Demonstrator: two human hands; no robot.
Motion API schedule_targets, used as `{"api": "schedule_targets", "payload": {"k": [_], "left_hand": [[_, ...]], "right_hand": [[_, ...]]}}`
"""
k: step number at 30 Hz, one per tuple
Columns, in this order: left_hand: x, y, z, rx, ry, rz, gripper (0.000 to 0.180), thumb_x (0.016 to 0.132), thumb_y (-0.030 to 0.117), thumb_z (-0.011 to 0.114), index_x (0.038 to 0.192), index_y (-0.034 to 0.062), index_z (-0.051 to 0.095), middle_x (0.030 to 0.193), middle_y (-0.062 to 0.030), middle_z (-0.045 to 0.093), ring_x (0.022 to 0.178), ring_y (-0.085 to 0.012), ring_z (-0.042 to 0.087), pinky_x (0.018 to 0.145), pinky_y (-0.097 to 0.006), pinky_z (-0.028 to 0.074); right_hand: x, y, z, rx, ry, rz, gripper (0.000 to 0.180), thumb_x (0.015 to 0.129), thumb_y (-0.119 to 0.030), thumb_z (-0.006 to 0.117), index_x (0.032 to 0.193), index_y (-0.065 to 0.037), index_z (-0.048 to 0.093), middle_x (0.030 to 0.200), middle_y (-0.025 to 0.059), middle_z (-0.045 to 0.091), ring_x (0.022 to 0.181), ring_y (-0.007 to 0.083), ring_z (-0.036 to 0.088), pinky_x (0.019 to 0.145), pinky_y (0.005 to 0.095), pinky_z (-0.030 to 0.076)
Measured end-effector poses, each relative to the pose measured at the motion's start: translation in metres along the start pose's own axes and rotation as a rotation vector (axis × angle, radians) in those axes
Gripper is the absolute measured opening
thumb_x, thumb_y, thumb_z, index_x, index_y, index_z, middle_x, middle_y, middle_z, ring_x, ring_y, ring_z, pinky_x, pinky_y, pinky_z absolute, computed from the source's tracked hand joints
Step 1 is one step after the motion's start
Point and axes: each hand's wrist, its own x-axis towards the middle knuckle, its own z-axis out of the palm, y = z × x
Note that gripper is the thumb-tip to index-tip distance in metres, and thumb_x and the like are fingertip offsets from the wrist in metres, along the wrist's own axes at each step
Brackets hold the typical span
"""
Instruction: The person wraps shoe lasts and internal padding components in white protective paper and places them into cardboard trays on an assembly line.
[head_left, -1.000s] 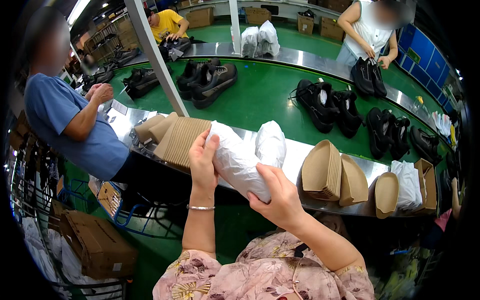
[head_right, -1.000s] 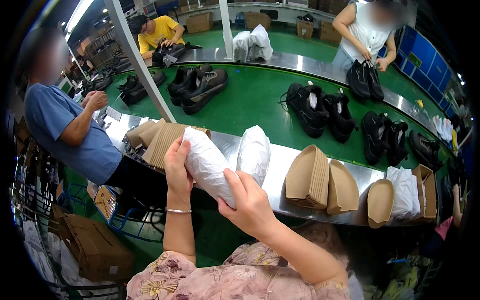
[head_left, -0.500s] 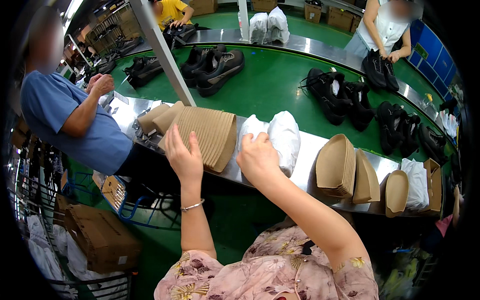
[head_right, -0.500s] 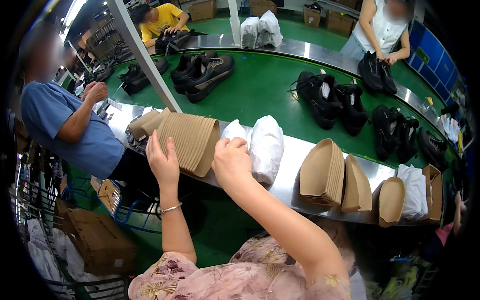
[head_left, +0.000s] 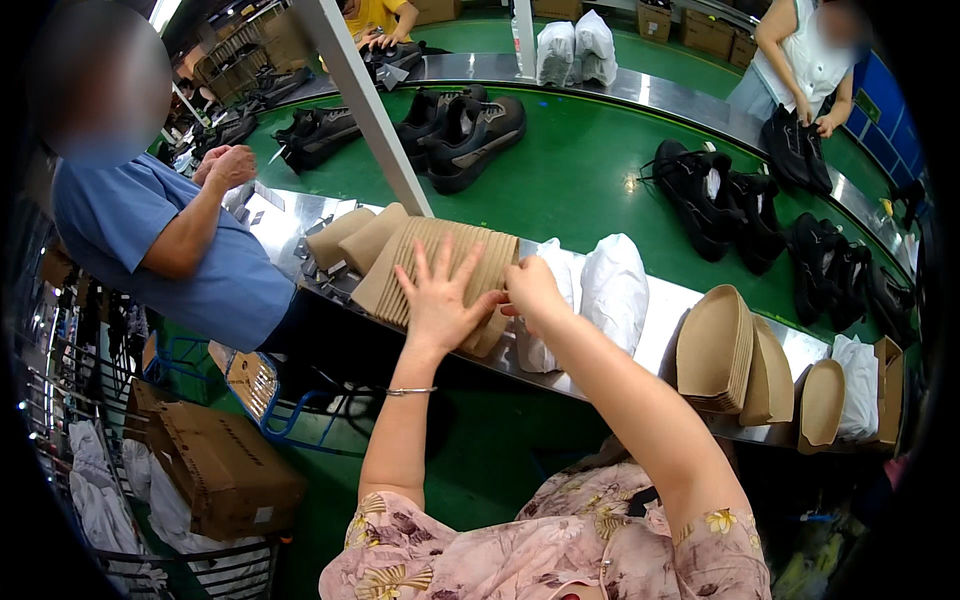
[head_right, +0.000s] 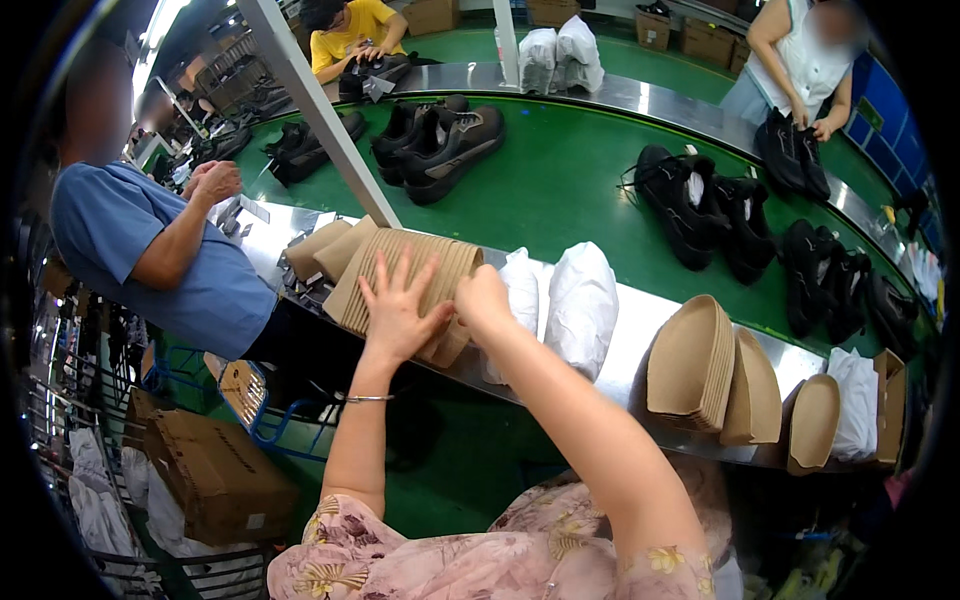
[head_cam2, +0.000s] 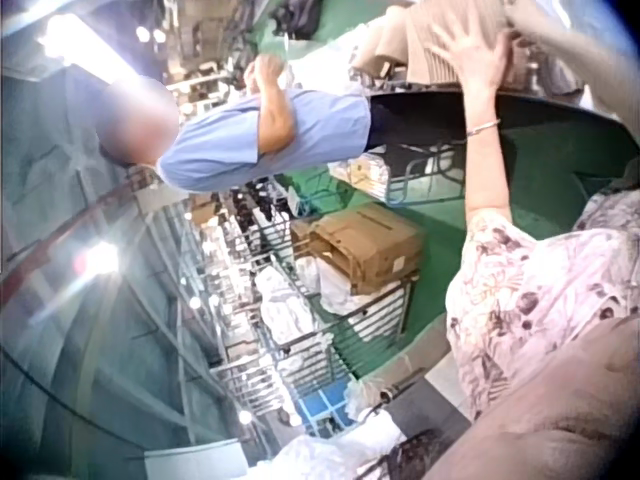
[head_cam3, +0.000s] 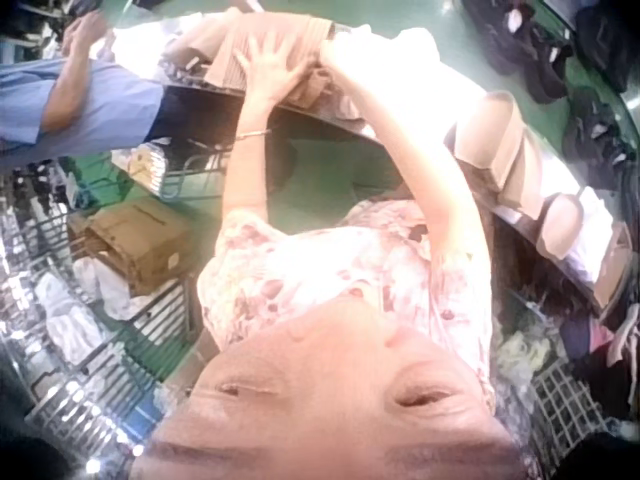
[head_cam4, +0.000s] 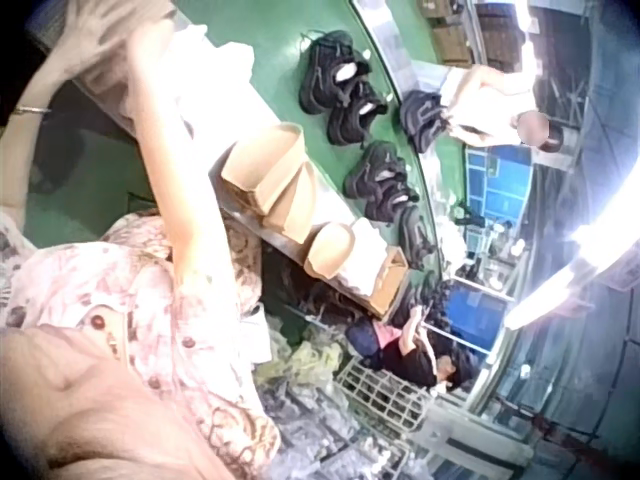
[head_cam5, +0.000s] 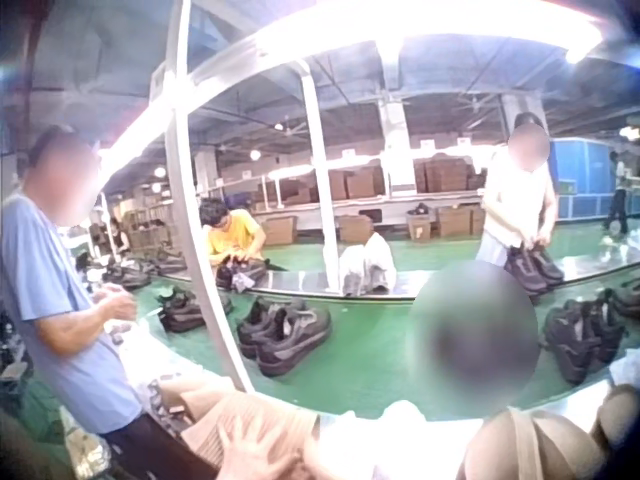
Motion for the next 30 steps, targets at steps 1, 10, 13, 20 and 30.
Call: {"api": "schedule_targets", "payload": {"k": [1, 10, 13, 20, 30], "left_hand": [[-0.003, 0.001, -0.001, 0.027, 0.005, 0.005, 0.062, 0.078, 0.058, 0.054, 0.131, 0.0278, 0.046, 0.143, -0.0138, 0.029, 0.133, -0.045, 0.012, 0.097, -0.07, 0.007], [-0.002, 0.006, 0.004, 0.044, -0.032, -0.051, 0.056, 0.081, 0.054, 0.052, 0.13, 0.0281, 0.048, 0.144, -0.0122, 0.029, 0.134, -0.0422, 0.011, 0.1, -0.066, 0.001], [-0.006, 0.004, 0.005, 0.048, 0.008, -0.024, 0.055, 0.081, 0.055, 0.052, 0.128, 0.0274, 0.05, 0.141, -0.0151, 0.032, 0.132, -0.0454, 0.015, 0.098, -0.069, 0.005], [-0.003, 0.007, 0.005, 0.04, 0.012, -0.01, 0.054, 0.083, 0.051, 0.052, 0.129, 0.0229, 0.05, 0.141, -0.017, 0.031, 0.132, -0.0461, 0.014, 0.097, -0.07, 0.005], [0.001, 0.01, 0.009, 0.076, -0.036, -0.071, 0.054, 0.086, 0.047, 0.05, 0.132, 0.0207, 0.045, 0.142, -0.0165, 0.029, 0.133, -0.0441, 0.012, 0.099, -0.068, 0.005]], "right_hand": [[0.009, -0.005, 0.002, 0.235, -0.103, 0.26, 0.024, 0.084, -0.004, 0.041, 0.103, 0.01, 0.048, 0.094, 0.024, 0.054, 0.074, 0.0319, 0.061, 0.05, 0.0384, 0.051], [0.017, 0.003, -0.007, 0.196, -0.106, 0.239, 0.016, 0.086, -0.007, 0.042, 0.078, 0.005, 0.05, 0.069, 0.0126, 0.054, 0.053, 0.0229, 0.06, 0.045, 0.033, 0.054], [-0.001, 0.0, -0.007, 0.139, -0.038, 0.162, 0.019, 0.088, -0.01, 0.041, 0.081, 0.006, 0.051, 0.07, 0.0142, 0.055, 0.053, 0.0217, 0.061, 0.043, 0.0317, 0.052], [-0.009, 0.003, -0.015, 0.135, -0.049, 0.109, 0.021, 0.089, -0.011, 0.04, 0.094, 0.008, 0.048, 0.075, 0.0158, 0.057, 0.055, 0.0216, 0.062, 0.045, 0.0287, 0.052], [-0.02, 0.023, -0.019, 0.33, 0.099, 0.065, 0.017, 0.088, -0.01, 0.042, 0.088, 0.006, 0.048, 0.078, 0.0126, 0.055, 0.057, 0.0182, 0.057, 0.045, 0.0294, 0.051]]}}
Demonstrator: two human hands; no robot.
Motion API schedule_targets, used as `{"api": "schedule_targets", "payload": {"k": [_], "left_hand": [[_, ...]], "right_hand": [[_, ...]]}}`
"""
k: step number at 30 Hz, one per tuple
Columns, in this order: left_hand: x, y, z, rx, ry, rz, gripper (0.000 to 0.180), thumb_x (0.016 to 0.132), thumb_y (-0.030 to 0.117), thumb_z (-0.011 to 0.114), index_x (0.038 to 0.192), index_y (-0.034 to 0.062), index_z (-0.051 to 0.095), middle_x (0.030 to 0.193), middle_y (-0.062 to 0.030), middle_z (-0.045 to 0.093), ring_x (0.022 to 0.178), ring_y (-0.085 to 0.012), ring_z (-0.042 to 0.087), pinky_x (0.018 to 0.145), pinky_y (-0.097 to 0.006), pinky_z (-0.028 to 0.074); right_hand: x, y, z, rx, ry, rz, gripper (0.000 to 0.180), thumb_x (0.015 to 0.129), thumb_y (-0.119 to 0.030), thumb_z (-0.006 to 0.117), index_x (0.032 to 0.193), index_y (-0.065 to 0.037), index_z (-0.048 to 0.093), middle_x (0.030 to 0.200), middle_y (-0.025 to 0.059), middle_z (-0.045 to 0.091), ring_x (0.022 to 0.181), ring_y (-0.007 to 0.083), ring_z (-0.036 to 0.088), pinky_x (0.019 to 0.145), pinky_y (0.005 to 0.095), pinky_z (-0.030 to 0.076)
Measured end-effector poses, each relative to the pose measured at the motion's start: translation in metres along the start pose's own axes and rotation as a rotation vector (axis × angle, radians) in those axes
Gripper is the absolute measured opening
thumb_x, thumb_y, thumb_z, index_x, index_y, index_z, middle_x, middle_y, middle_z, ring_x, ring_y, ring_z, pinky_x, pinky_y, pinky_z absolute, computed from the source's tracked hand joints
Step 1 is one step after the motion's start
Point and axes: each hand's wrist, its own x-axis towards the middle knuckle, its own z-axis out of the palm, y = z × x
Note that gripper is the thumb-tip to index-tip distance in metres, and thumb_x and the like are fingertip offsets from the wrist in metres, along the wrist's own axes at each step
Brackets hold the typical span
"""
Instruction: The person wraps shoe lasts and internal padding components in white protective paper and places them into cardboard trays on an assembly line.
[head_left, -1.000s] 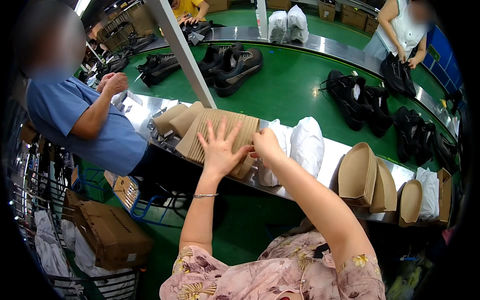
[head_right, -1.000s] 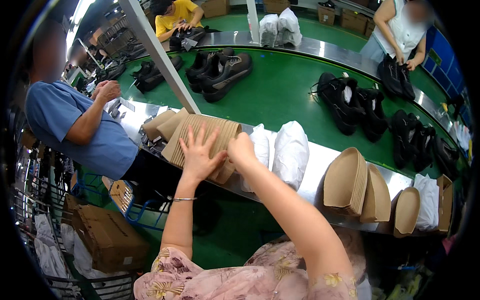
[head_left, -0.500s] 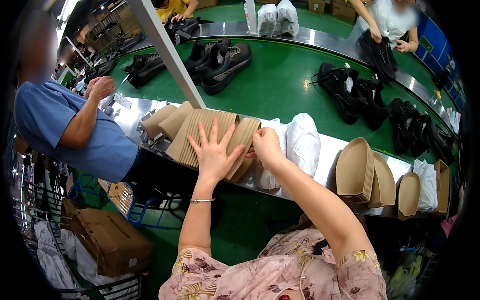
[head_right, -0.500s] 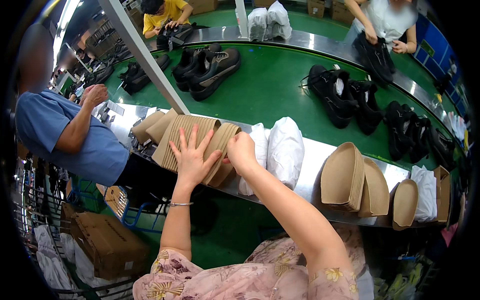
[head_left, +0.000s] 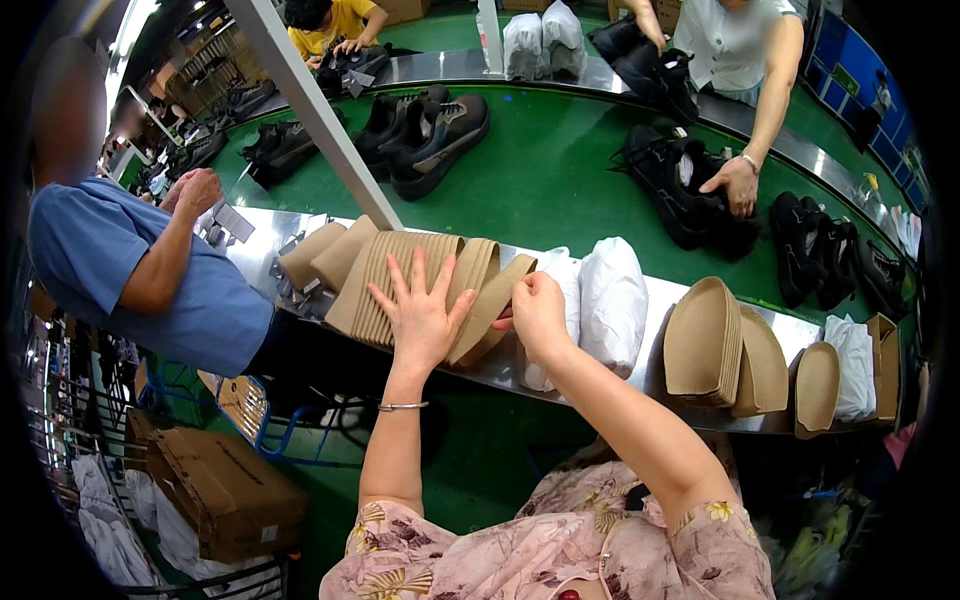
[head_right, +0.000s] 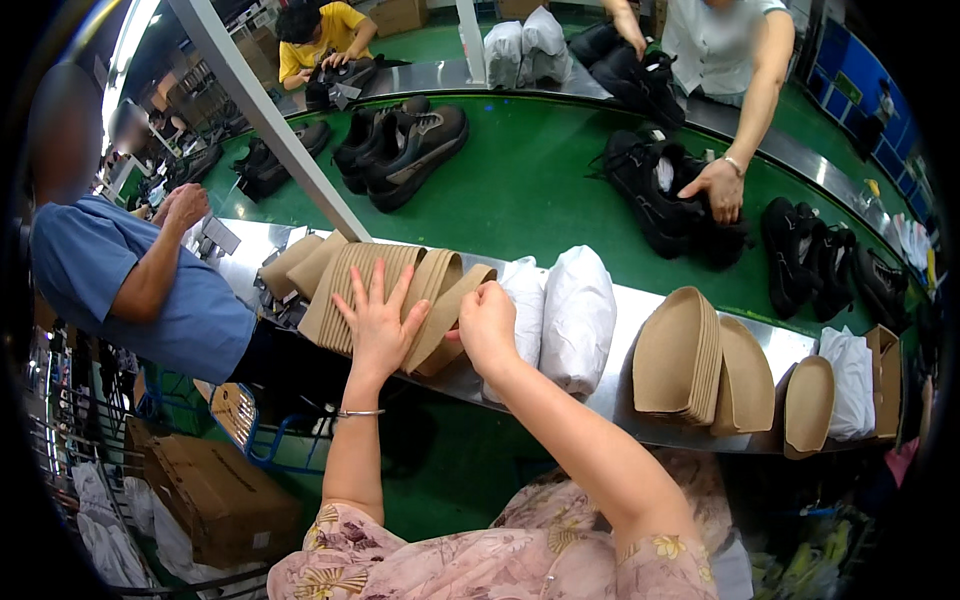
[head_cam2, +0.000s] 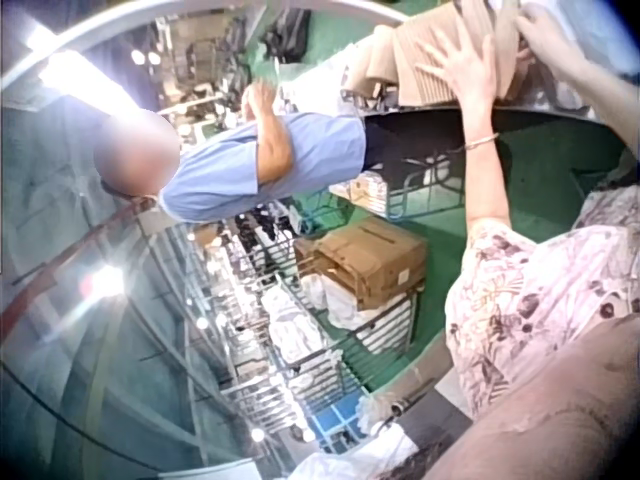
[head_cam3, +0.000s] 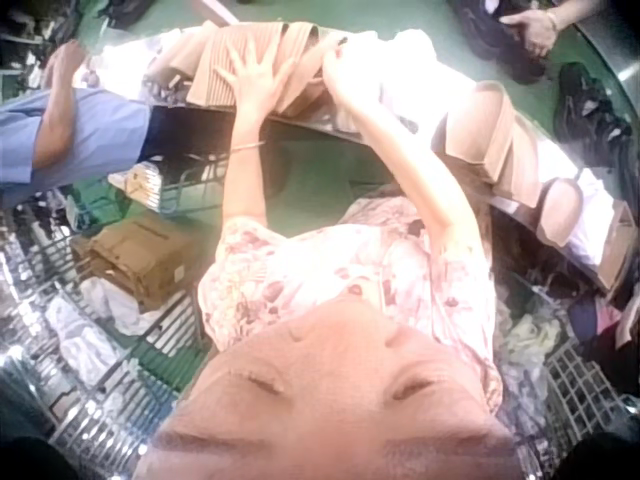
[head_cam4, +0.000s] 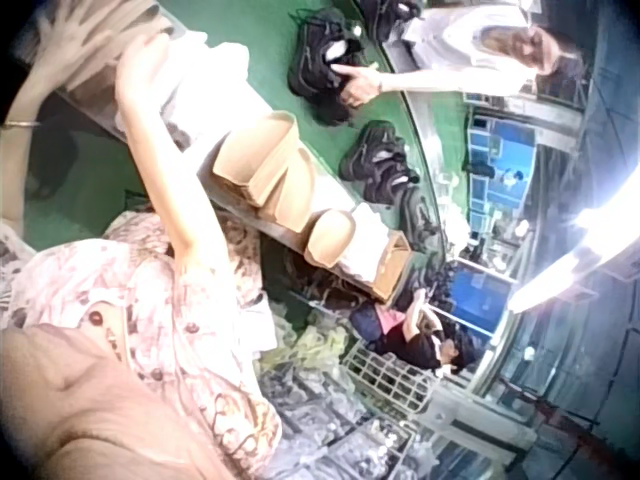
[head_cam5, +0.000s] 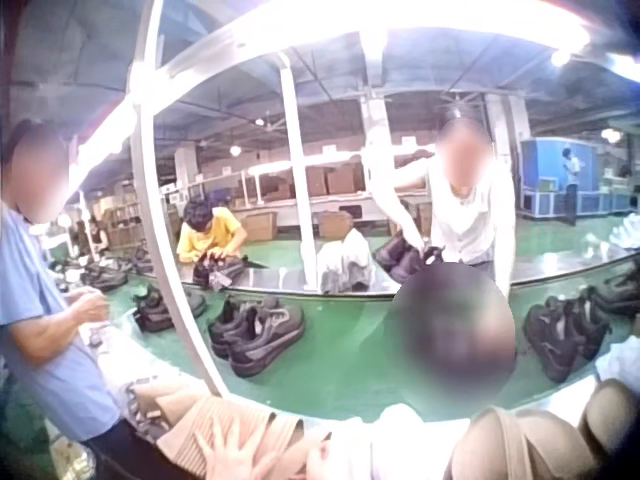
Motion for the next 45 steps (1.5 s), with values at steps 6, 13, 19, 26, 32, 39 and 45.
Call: {"api": "schedule_targets", "payload": {"k": [6, 13, 19, 26, 32, 39, 45], "left_hand": [[0.002, -0.001, -0.002, -0.034, 0.003, -0.027, 0.051, 0.085, 0.048, 0.051, 0.129, 0.022, 0.049, 0.141, -0.0163, 0.031, 0.132, -0.0449, 0.015, 0.099, -0.068, 0.004], [0.002, -0.002, -0.002, -0.02, -0.01, -0.014, 0.051, 0.085, 0.049, 0.051, 0.129, 0.0237, 0.049, 0.141, -0.0154, 0.032, 0.132, -0.0447, 0.016, 0.099, -0.068, 0.004], [-0.003, 0.006, -0.02, -0.072, 0.076, 0.011, 0.056, 0.088, 0.044, 0.05, 0.134, 0.0139, 0.041, 0.141, -0.0174, 0.031, 0.132, -0.0398, 0.02, 0.104, -0.059, 0.008], [-0.046, 0.131, -0.078, -1.94, -0.205, -0.189, 0.046, 0.095, 0.031, 0.045, 0.125, -0.0025, 0.044, 0.121, -0.0113, 0.051, 0.111, -0.019, 0.05, 0.094, -0.034, 0.041], [-0.091, 0.259, -0.074, -2.309, -0.992, -0.138, 0.032, 0.096, 0.027, 0.042, 0.112, 0.0002, 0.049, 0.098, -0.0064, 0.061, 0.084, -0.0111, 0.06, 0.068, -0.023, 0.049], [-0.145, 0.398, -0.065, -1.97, -1.702, -0.103, 0.012, 0.091, 0.018, 0.054, 0.094, 0.007, 0.053, 0.085, 0.0022, 0.058, 0.072, -0.0043, 0.052, 0.065, -0.019, 0.042], [-0.174, 0.451, -0.01, -1.721, -1.812, -0.099, 0.012, 0.092, 0.016, 0.05, 0.093, 0.0044, 0.055, 0.091, -0.0025, 0.062, 0.081, -0.0096, 0.059, 0.073, -0.024, 0.047]], "right_hand": [[-0.005, -0.003, -0.011, 0.19, 0.164, -0.17, 0.016, 0.092, -0.012, 0.039, 0.094, 0.0, 0.049, 0.081, 0.0076, 0.054, 0.069, 0.0137, 0.05, 0.063, 0.0272, 0.043], [-0.016, -0.062, -0.028, 0.158, 0.315, -0.52, 0.019, 0.096, -0.015, 0.038, 0.098, 0.0, 0.05, 0.087, 0.0071, 0.055, 0.08, 0.0129, 0.049, 0.073, 0.0259, 0.041], [-0.044, -0.11, -0.076, 0.667, -0.045, -0.102, 0.018, 0.093, -0.013, 0.043, 0.101, -0.002, 0.054, 0.093, 0.0059, 0.059, 0.082, 0.0118, 0.055, 0.076, 0.0259, 0.046], [-0.11, -0.097, -0.151, 0.547, -0.08, -0.246, 0.018, 0.093, -0.013, 0.042, 0.103, -0.003, 0.053, 0.087, 0.002, 0.058, 0.075, 0.0064, 0.054, 0.067, 0.0201, 0.045], [-0.197, -0.088, -0.253, 0.164, 0.516, -0.451, 0.019, 0.094, -0.016, 0.044, 0.102, -0.003, 0.054, 0.089, 0.001, 0.058, 0.077, 0.0047, 0.053, 0.067, 0.0191, 0.044], [-0.32, -0.026, -0.364, 0.169, 1.087, -0.441, 0.018, 0.094, -0.017, 0.046, 0.101, -0.003, 0.054, 0.09, 0.0025, 0.059, 0.085, 0.0111, 0.056, 0.076, 0.0256, 0.046], [-0.488, 0.134, -0.452, 0.08, 1.788, -0.188, 0.027, 0.093, -0.022, 0.047, 0.106, -0.001, 0.057, 0.103, 0.007, 0.061, 0.094, 0.015, 0.058, 0.077, 0.028, 0.046]]}}
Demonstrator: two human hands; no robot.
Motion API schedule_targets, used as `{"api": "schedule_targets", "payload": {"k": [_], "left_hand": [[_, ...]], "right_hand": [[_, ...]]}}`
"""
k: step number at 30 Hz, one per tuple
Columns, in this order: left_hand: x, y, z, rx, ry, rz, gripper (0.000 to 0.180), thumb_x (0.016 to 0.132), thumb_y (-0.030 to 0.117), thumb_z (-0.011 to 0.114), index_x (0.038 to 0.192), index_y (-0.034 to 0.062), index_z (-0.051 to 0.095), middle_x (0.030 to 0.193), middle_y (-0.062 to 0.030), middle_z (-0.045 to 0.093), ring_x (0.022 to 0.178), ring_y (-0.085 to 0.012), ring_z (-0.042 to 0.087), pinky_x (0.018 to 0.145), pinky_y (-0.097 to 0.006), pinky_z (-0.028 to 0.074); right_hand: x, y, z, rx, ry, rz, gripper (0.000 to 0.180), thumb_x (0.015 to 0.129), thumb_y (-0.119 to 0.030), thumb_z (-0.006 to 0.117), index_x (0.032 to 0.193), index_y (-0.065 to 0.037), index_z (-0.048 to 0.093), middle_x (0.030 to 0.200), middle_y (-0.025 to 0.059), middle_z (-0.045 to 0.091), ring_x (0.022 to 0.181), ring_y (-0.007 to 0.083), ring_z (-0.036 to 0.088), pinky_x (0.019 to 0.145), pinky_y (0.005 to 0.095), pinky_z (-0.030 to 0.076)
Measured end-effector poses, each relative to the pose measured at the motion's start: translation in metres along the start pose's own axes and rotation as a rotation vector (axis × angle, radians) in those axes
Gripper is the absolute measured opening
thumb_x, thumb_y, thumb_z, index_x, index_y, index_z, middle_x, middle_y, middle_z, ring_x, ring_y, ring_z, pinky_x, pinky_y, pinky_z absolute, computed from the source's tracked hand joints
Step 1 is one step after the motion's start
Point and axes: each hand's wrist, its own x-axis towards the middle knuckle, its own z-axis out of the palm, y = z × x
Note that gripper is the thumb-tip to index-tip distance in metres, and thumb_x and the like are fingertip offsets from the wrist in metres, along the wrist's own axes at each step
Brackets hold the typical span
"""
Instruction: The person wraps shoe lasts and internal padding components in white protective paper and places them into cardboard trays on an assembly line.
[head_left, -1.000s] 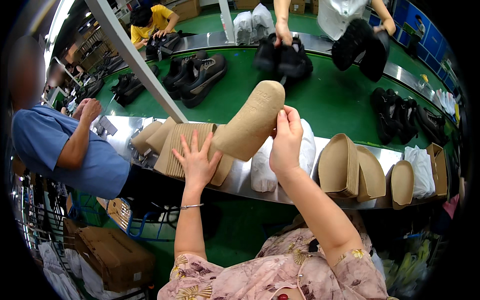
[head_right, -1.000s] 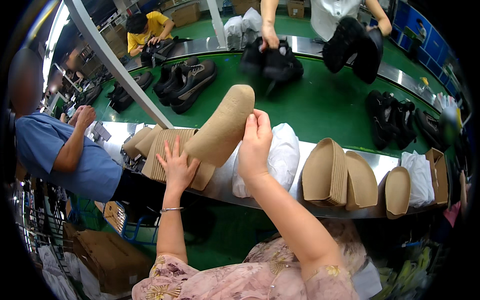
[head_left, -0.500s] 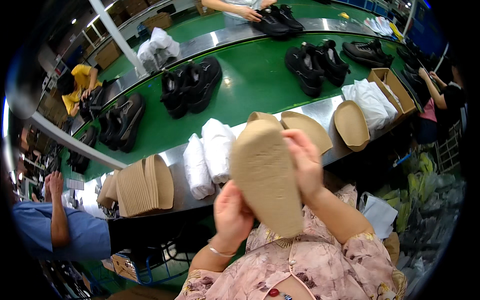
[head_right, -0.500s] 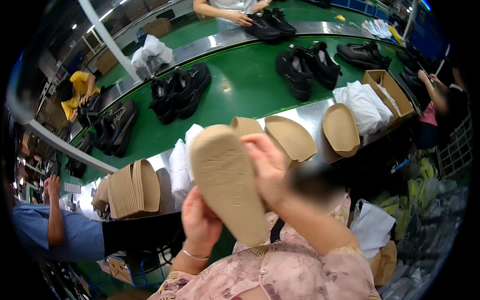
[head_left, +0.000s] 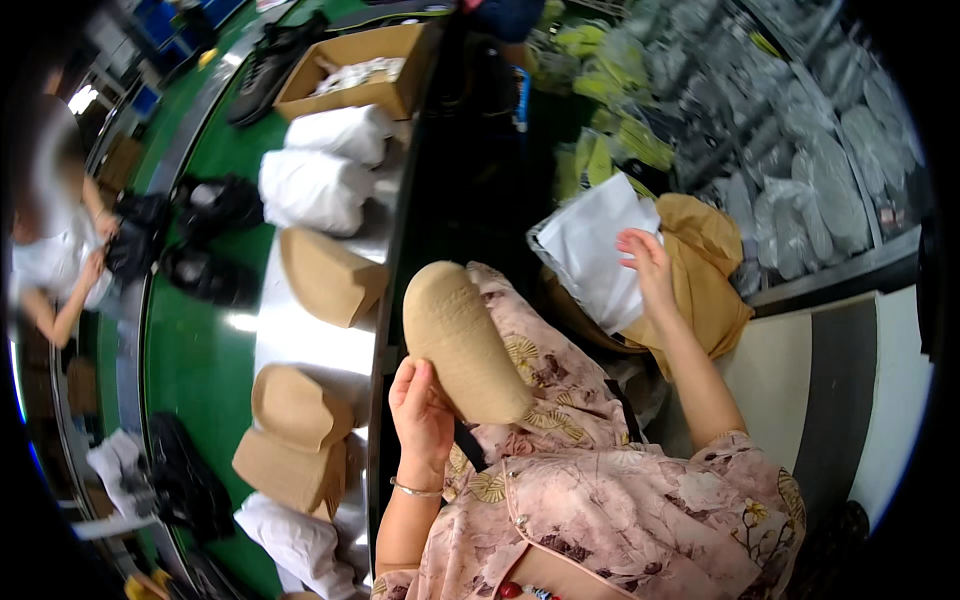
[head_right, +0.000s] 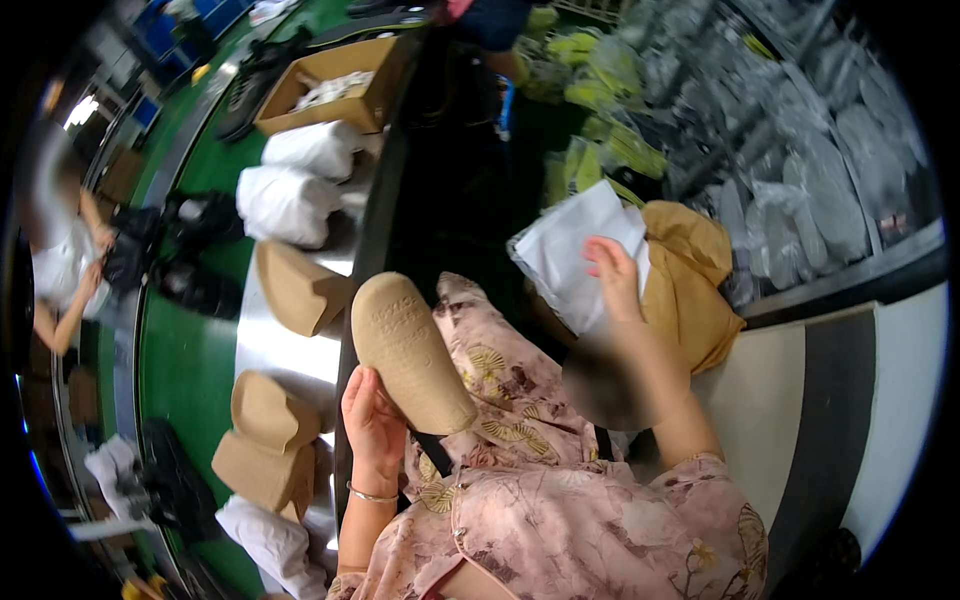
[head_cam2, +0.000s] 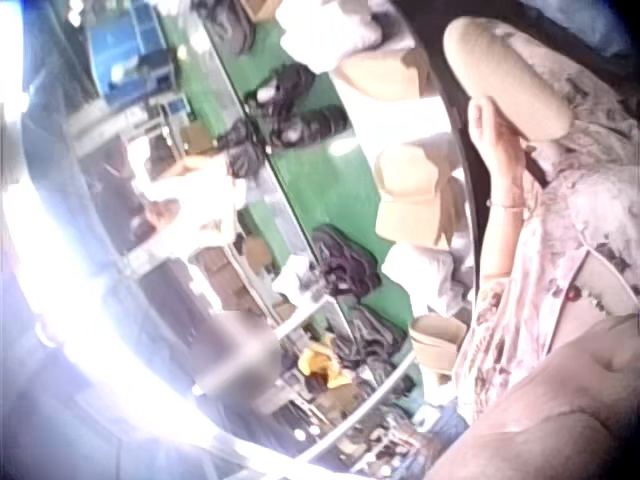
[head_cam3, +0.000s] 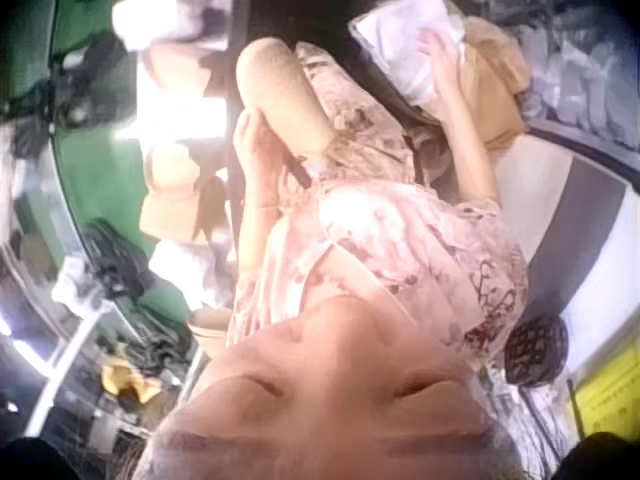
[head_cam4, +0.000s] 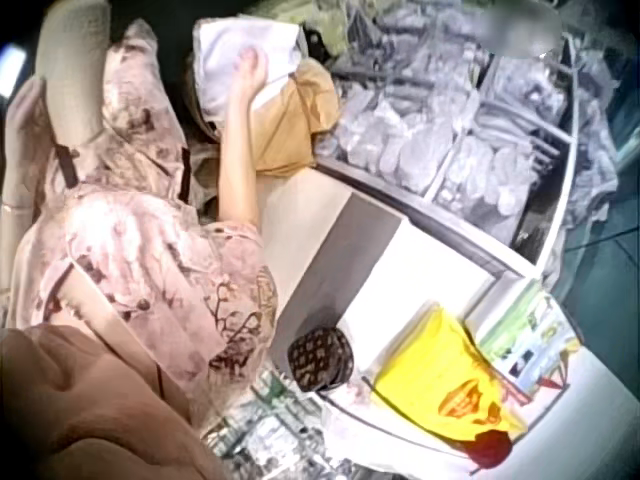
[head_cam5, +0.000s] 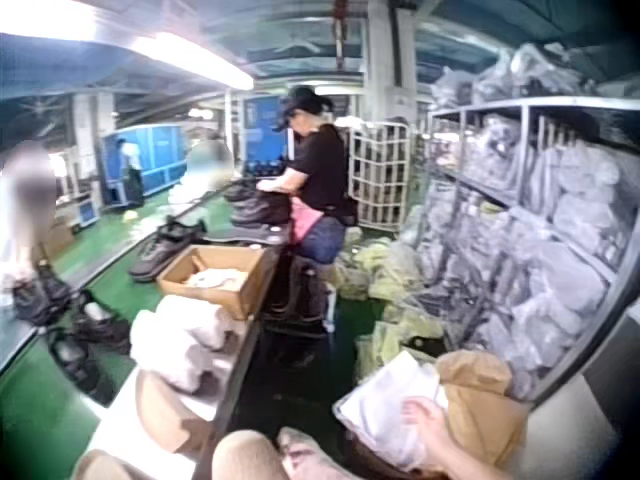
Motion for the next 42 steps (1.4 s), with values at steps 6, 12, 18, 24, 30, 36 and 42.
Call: {"api": "schedule_targets", "payload": {"k": [6, 12, 18, 24, 30, 36, 42], "left_hand": [[0.036, -0.032, 0.003, -0.014, 0.103, -0.103, 0.018, 0.093, 0.019, 0.048, 0.098, 0.0025, 0.056, 0.098, -0.0036, 0.062, 0.09, -0.0133, 0.058, 0.082, -0.029, 0.046], [0.044, -0.053, 0.003, 0.061, 0.173, -0.089, 0.026, 0.092, 0.021, 0.05, 0.105, -0.0007, 0.054, 0.105, -0.0083, 0.061, 0.098, -0.0181, 0.058, 0.087, -0.032, 0.045], [0.051, -0.065, -0.004, 0.058, 0.282, -0.103, 0.026, 0.091, 0.02, 0.051, 0.106, -0.0008, 0.055, 0.105, -0.009, 0.061, 0.097, -0.018, 0.059, 0.088, -0.032, 0.046], [0.068, -0.067, 0.006, 0.08, 0.287, -0.123, 0.021, 0.091, 0.018, 0.051, 0.102, 0.0001, 0.055, 0.101, -0.0076, 0.062, 0.093, -0.0167, 0.06, 0.085, -0.03, 0.047], [0.087, -0.071, 0.021, 0.138, 0.192, -0.175, 0.015, 0.091, 0.015, 0.051, 0.097, 0.0022, 0.056, 0.095, -0.0034, 0.062, 0.087, -0.012, 0.058, 0.08, -0.025, 0.045], [0.109, -0.094, 0.012, 0.261, 0.072, -0.135, 0.01, 0.09, 0.016, 0.055, 0.093, 0.0072, 0.057, 0.086, 0.0032, 0.056, 0.079, -0.0042, 0.049, 0.072, -0.019, 0.038], [0.117, -0.132, 0.01, 0.118, -0.057, -0.017, 0.012, 0.093, 0.018, 0.051, 0.095, 0.0066, 0.053, 0.094, 0.0014, 0.057, 0.086, -0.0068, 0.05, 0.08, -0.022, 0.041]], "right_hand": [[0.011, 0.176, -0.078, -0.426, 0.079, 0.192, 0.027, 0.092, -0.02, 0.049, 0.11, -0.002, 0.058, 0.105, 0.0044, 0.062, 0.093, 0.0134, 0.058, 0.077, 0.0256, 0.045], [0.081, 0.244, -0.001, -0.711, 0.18, 0.088, 0.047, 0.091, -0.029, 0.047, 0.128, 0.0, 0.043, 0.134, 0.0205, 0.041, 0.127, 0.0322, 0.036, 0.102, 0.034, 0.032], [0.111, 0.26, 0.025, -0.98, 0.304, 0.311, 0.062, 0.089, -0.042, 0.044, 0.136, -0.004, 0.031, 0.144, 0.0159, 0.026, 0.134, 0.0334, 0.021, 0.106, 0.0417, 0.024], [0.101, 0.29, 0.016, -0.967, 0.209, 0.263, 0.047, 0.09, -0.037, 0.046, 0.131, -0.014, 0.045, 0.143, 0.0132, 0.029, 0.133, 0.0293, 0.024, 0.103, 0.0478, 0.025], [0.107, 0.279, -0.039, -0.41, 0.129, 0.2, 0.037, 0.091, -0.034, 0.046, 0.116, -0.009, 0.059, 0.142, 0.0129, 0.031, 0.131, 0.0291, 0.027, 0.105, 0.036, 0.025], [0.033, 0.097, -0.037, 0.475, -0.469, 0.434, 0.044, 0.093, -0.024, 0.046, 0.128, 0.003, 0.045, 0.147, 0.0089, 0.025, 0.135, 0.0215, 0.021, 0.108, 0.032, 0.016], [-0.03, -0.026, 0.025, 0.266, -0.937, -0.086, 0.034, 0.091, -0.019, 0.051, 0.124, -0.015, 0.055, 0.15, 0.0086, 0.015, 0.137, 0.0238, 0.016, 0.108, 0.0371, 0.02]]}}
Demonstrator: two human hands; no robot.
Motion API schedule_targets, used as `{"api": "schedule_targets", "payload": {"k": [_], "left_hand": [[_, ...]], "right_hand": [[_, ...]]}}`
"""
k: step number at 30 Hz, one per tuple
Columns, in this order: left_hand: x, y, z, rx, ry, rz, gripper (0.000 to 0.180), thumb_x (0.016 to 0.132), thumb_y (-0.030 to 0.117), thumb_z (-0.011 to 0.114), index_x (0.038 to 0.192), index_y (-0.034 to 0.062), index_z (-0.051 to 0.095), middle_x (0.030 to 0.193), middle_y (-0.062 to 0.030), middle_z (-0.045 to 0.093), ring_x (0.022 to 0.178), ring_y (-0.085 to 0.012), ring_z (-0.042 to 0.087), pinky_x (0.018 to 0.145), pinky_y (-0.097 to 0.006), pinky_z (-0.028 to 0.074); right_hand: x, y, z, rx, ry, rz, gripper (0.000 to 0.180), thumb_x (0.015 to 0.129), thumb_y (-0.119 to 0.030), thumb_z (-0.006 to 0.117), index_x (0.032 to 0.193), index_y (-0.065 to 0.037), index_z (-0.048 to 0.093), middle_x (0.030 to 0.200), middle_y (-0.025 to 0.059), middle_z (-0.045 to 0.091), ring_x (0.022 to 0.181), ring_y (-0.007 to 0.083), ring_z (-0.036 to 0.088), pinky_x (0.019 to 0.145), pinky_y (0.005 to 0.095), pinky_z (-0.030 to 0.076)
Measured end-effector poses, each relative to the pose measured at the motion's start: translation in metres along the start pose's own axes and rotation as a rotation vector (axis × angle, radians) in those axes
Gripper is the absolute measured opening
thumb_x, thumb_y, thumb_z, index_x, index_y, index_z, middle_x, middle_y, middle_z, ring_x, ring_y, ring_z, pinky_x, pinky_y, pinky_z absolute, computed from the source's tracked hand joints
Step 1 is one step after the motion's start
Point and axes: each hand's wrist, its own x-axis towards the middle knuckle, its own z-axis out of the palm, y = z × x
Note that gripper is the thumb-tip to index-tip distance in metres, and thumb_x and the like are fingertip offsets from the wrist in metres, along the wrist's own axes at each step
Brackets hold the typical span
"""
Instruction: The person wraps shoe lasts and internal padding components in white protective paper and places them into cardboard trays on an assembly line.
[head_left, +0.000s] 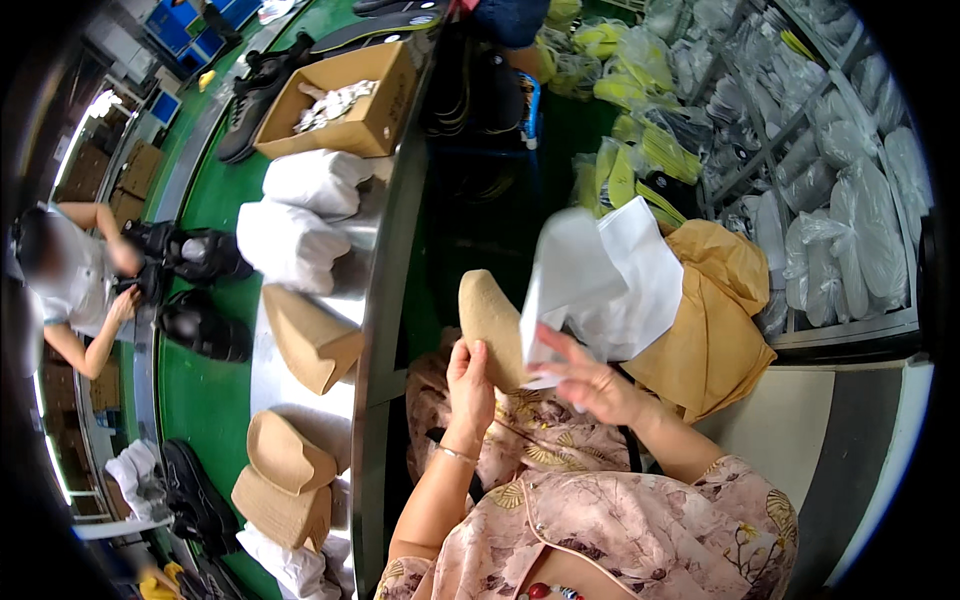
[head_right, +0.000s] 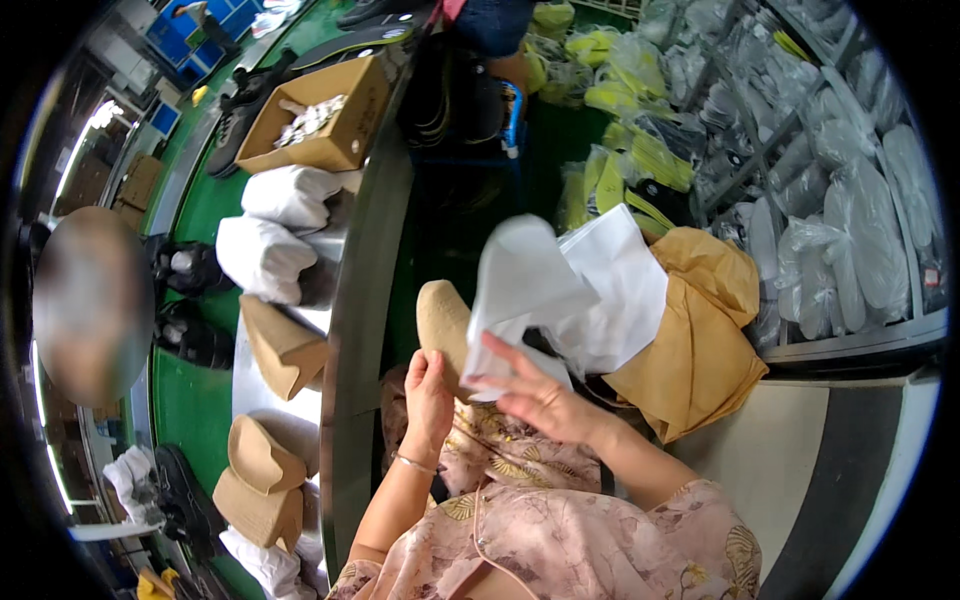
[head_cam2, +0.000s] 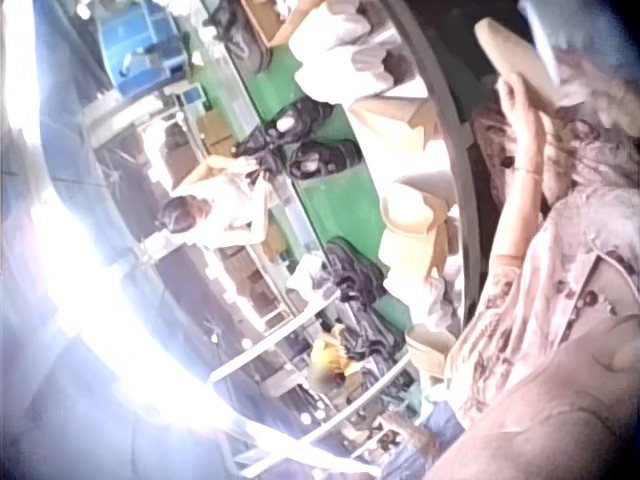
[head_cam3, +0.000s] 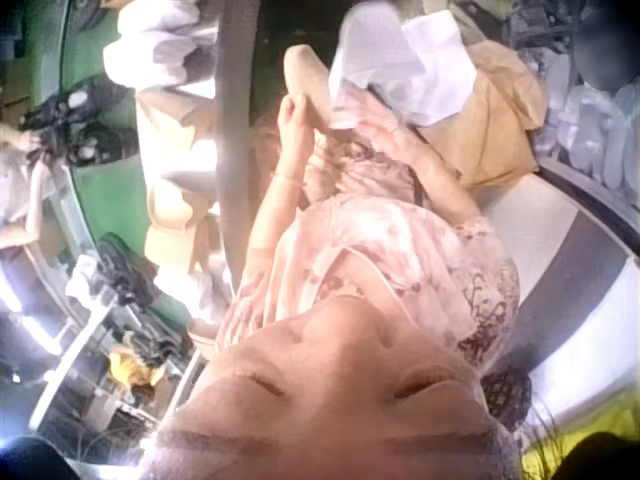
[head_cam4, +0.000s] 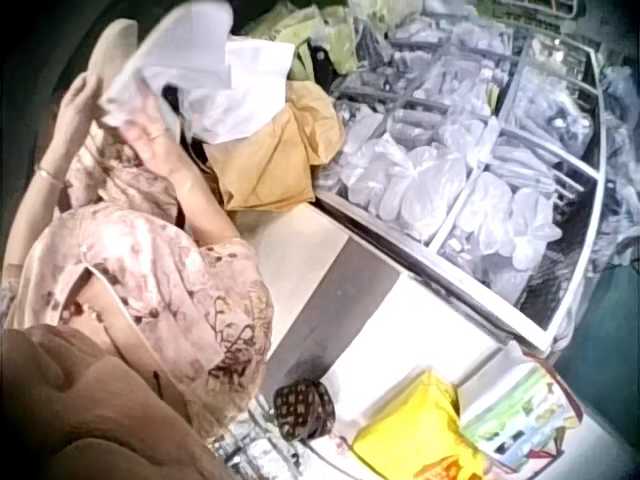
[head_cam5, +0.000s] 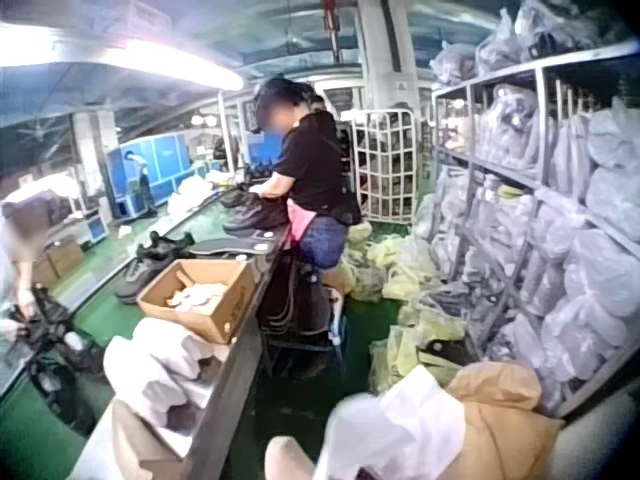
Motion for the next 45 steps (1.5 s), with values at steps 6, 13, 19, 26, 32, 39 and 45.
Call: {"api": "schedule_targets", "payload": {"k": [6, 13, 19, 26, 32, 39, 45], "left_hand": [[-0.035, 0.023, 0.001, -0.28, 0.079, -0.155, 0.023, 0.095, 0.023, 0.044, 0.11, 0.0062, 0.051, 0.106, -0.0063, 0.058, 0.097, -0.0192, 0.057, 0.082, -0.034, 0.049], [-0.06, -0.004, -0.03, -0.359, 0.044, -0.197, 0.027, 0.093, 0.02, 0.046, 0.118, 0.0097, 0.049, 0.112, -0.0075, 0.056, 0.099, -0.0202, 0.057, 0.083, -0.035, 0.05], [-0.064, -0.022, -0.055, -0.487, 0.033, -0.271, 0.026, 0.088, 0.004, 0.047, 0.112, 0.0094, 0.052, 0.108, -0.0069, 0.059, 0.096, -0.0188, 0.059, 0.081, -0.033, 0.051], [-0.069, -0.02, -0.074, -0.354, 0.023, -0.225, 0.03, 0.09, 0.02, 0.05, 0.117, 0.0058, 0.047, 0.112, -0.0092, 0.056, 0.099, -0.0194, 0.056, 0.084, -0.033, 0.047], [-0.024, 0.036, -0.05, 0.418, 0.222, 0.083, 0.065, 0.082, 0.024, 0.067, 0.128, -0.0062, 0.034, 0.115, -0.0176, 0.052, 0.1, -0.0184, 0.052, 0.083, -0.03, 0.044], [-0.002, 0.014, -0.065, -0.064, 0.283, 0.009, 0.032, 0.088, 0.016, 0.059, 0.108, -0.0064, 0.05, 0.103, -0.0144, 0.059, 0.091, -0.0193, 0.057, 0.083, -0.031, 0.046], [-0.003, 0.006, -0.063, -0.183, 0.341, 0.022, 0.024, 0.093, 0.02, 0.05, 0.1, -0.0027, 0.052, 0.097, -0.0089, 0.059, 0.087, -0.0163, 0.055, 0.083, -0.029, 0.045]], "right_hand": [[0.012, -0.018, 0.066, -0.746, -0.116, 0.005, 0.033, 0.089, -0.012, 0.054, 0.121, -0.017, 0.057, 0.142, 0.0225, 0.021, 0.117, 0.0318, 0.046, 0.094, 0.0347, 0.04], [0.012, 0.007, 0.077, -0.765, -0.267, 0.057, 0.034, 0.087, -0.014, 0.056, 0.12, -0.007, 0.055, 0.135, 0.0276, 0.03, 0.111, 0.0355, 0.049, 0.092, 0.0348, 0.042], [0.009, 0.043, 0.067, -1.181, -0.062, -0.046, 0.036, 0.075, -0.021, 0.066, 0.106, -0.005, 0.058, 0.122, 0.0206, 0.042, 0.113, 0.0363, 0.043, 0.095, 0.0443, 0.034], [0.001, 0.055, 0.062, -1.509, -0.138, -0.063, 0.061, 0.075, -0.03, 0.066, 0.132, -0.029, 0.042, 0.135, 0.0175, 0.034, 0.124, 0.0363, 0.034, 0.092, 0.052, 0.032], [0.002, 0.06, 0.065, -1.609, -0.177, -0.11, 0.062, 0.074, -0.026, 0.065, 0.131, -0.031, 0.043, 0.138, 0.0139, 0.033, 0.122, 0.0349, 0.038, 0.09, 0.0491, 0.036], [-0.011, 0.057, 0.052, -1.254, 0.149, 0.028, 0.076, 0.074, -0.024, 0.068, 0.137, -0.009, 0.028, 0.135, 0.0194, 0.033, 0.119, 0.0398, 0.039, 0.095, 0.0468, 0.036], [-0.052, 0.063, 0.029, -1.068, 0.166, 0.228, 0.078, 0.075, -0.026, 0.069, 0.135, 0.0, 0.027, 0.133, 0.0221, 0.033, 0.116, 0.0402, 0.04, 0.097, 0.043, 0.035]]}}
